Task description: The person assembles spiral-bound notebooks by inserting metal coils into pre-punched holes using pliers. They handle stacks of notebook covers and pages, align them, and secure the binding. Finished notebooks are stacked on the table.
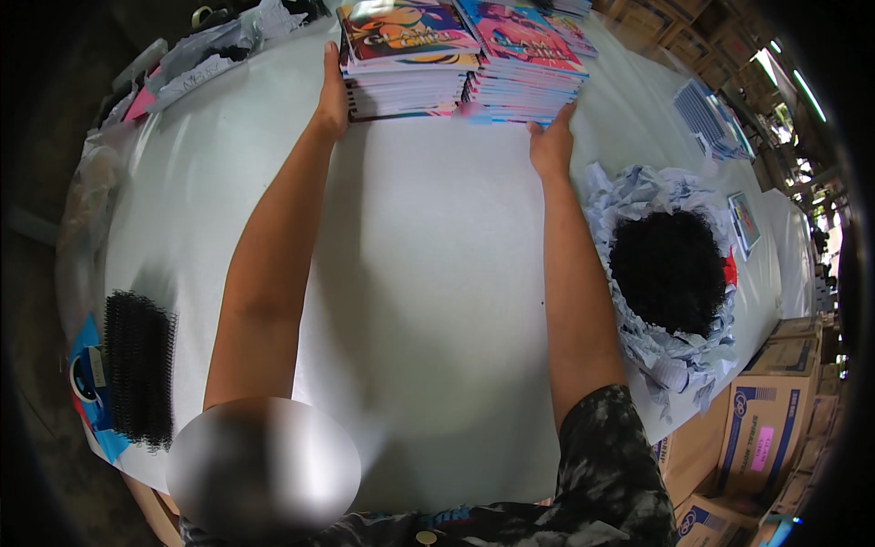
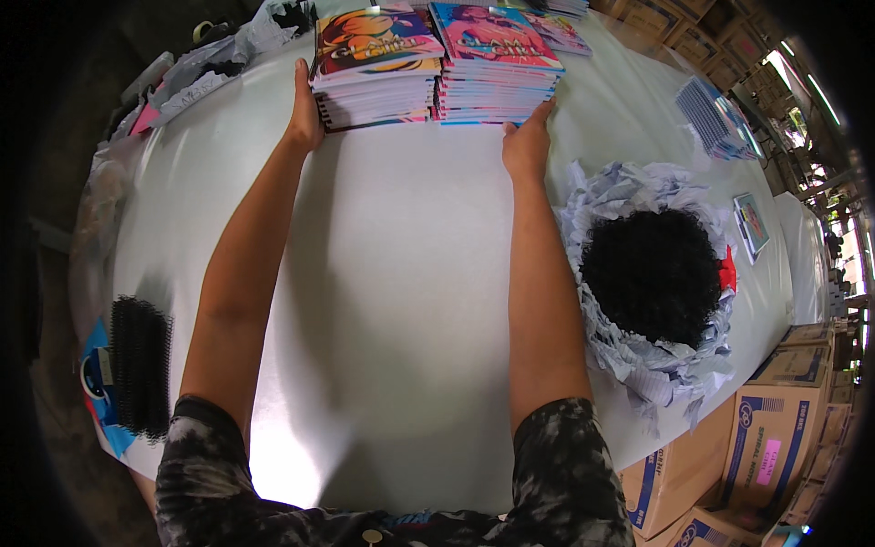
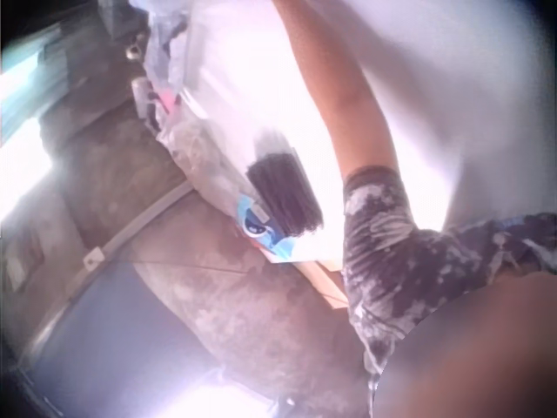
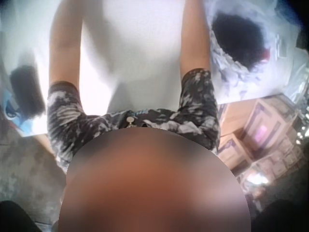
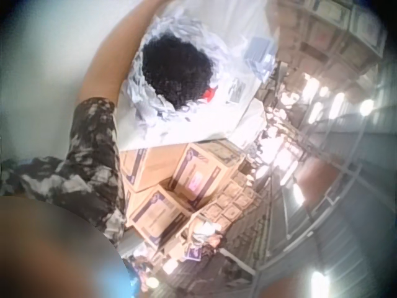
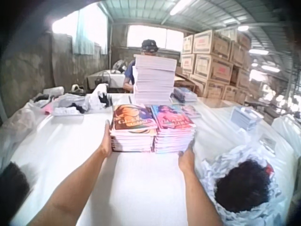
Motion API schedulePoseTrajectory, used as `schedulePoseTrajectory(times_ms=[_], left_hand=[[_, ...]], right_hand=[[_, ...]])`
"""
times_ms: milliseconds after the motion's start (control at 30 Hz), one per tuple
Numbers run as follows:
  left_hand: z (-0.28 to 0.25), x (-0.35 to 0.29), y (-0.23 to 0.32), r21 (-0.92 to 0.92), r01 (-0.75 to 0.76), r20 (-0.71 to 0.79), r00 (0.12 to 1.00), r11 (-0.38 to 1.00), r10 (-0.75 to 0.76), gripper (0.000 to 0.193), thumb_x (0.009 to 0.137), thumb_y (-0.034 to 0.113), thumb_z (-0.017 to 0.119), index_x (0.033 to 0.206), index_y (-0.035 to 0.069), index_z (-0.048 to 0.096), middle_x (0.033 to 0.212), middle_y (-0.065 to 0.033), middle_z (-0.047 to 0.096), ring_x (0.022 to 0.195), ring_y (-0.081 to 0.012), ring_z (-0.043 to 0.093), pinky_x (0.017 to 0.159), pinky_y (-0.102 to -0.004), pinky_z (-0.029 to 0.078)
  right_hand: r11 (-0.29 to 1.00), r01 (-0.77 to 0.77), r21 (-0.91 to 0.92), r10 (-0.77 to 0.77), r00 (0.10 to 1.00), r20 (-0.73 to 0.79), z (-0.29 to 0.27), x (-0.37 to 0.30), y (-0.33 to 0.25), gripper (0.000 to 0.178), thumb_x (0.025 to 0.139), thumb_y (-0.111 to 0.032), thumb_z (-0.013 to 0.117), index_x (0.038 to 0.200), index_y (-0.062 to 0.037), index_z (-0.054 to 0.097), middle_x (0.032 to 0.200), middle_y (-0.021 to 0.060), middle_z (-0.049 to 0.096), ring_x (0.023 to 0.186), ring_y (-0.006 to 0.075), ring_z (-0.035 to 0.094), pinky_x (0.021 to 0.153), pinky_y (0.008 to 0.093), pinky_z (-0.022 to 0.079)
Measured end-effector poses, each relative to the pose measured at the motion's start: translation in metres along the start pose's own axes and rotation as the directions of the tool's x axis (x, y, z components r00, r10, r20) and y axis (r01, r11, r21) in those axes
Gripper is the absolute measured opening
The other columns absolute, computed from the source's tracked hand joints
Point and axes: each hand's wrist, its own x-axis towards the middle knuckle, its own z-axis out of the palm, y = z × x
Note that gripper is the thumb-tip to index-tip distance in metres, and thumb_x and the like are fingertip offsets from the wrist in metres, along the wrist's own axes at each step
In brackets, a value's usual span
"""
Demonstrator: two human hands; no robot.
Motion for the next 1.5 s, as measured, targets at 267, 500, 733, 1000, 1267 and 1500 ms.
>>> schedulePoseTrajectory(times_ms=[267, 500, 733, 1000, 1267, 1500], left_hand=[[0.033, -0.061, -0.007, 0.514, -0.101, -0.512, 0.76, 0.852, 0.4, 0.072, 0.092, 0.05, 0.036, 0.133, -0.009, 0.03, 0.133, -0.0288, 0.039, 0.125, -0.0364, 0.037, 0.104, -0.0383, 0.028], [0.06, -0.248, -0.009, 0.872, -0.324, 0.252, 0.94, 0.368, 0.23, 0.054, 0.082, 0.027, 0.057, 0.126, 0.0, 0.043, 0.133, -0.0198, 0.042, 0.126, -0.0358, 0.035, 0.106, -0.0425, 0.027], [0.1, -0.465, 0.008, 0.833, -0.53, 0.553, 0.81, 0.162, -0.195, 0.061, 0.093, 0.04, 0.034, 0.14, 0.002, 0.022, 0.148, -0.0152, 0.017, 0.138, -0.0304, 0.012, 0.112, -0.0456, 0.008], [-0.027, -0.642, 0.112, 0.217, 0.165, 0.159, 0.966, 0.962, -0.201, 0.024, 0.089, 0.018, 0.055, 0.109, 0.007, 0.062, 0.1, -0.0107, 0.065, 0.089, -0.0207, 0.062, 0.082, -0.0346, 0.05], [-0.263, -0.877, 0.056, 0.235, 0.769, -0.957, 0.078, 0.594, 0.278, 0.046, 0.078, 0.022, 0.062, 0.112, -0.007, 0.056, 0.103, -0.0234, 0.061, 0.098, -0.0314, 0.059, 0.087, -0.0378, 0.045], [-0.388, -0.992, 0.091, 0.11, 0.96, -0.946, 0.021, 0.259, 0.324, 0.079, 0.076, 0.045, 0.064, 0.131, -0.006, 0.038, 0.127, -0.0267, 0.046, 0.117, -0.0371, 0.047, 0.099, -0.04, 0.037]], right_hand=[[1.0, 0.017, -0.012, -0.017, 1.0, -0.026, -0.001, 0.003, -0.002, 0.095, 0.074, -0.007, 0.067, 0.141, -0.0007, 0.0, 0.126, 0.0276, 0.045, 0.11, 0.0411, 0.05, 0.093, 0.0411, 0.042], [0.954, 0.196, -0.228, -0.205, 0.979, -0.019, -0.004, -0.009, 0.013, 0.092, 0.08, -0.021, 0.062, 0.142, -0.0009, -0.003, 0.147, 0.0266, 0.005, 0.137, 0.037, 0.009, 0.108, 0.0454, 0.022], [0.752, 0.476, -0.456, -0.185, 0.817, 0.547, -0.032, -0.118, -0.042, 0.073, 0.088, -0.062, 0.03, 0.143, -0.0154, 0.023, 0.149, 0.0072, 0.02, 0.137, 0.0304, 0.016, 0.109, 0.0519, 0.01], [0.625, 0.765, -0.154, -0.435, 0.506, 0.745, -0.157, -0.312, -0.064, 0.067, 0.089, -0.047, 0.043, 0.144, -0.0151, 0.022, 0.15, 0.0084, 0.018, 0.138, 0.0323, 0.013, 0.109, 0.0516, 0.008], [0.42, 0.834, 0.357, -0.587, -0.051, 0.808, -0.193, -0.479, -0.183, 0.074, 0.08, -0.056, 0.052, 0.137, -0.0117, 0.038, 0.147, 0.0165, 0.022, 0.136, 0.0398, 0.012, 0.107, 0.057, 0.007], [0.319, 0.832, 0.455, -0.797, -0.025, 0.604, -0.116, -0.528, -0.27, 0.085, 0.072, -0.036, 0.07, 0.141, -0.0092, 0.028, 0.148, 0.0202, 0.015, 0.136, 0.0411, 0.01, 0.107, 0.0572, 0.008]])
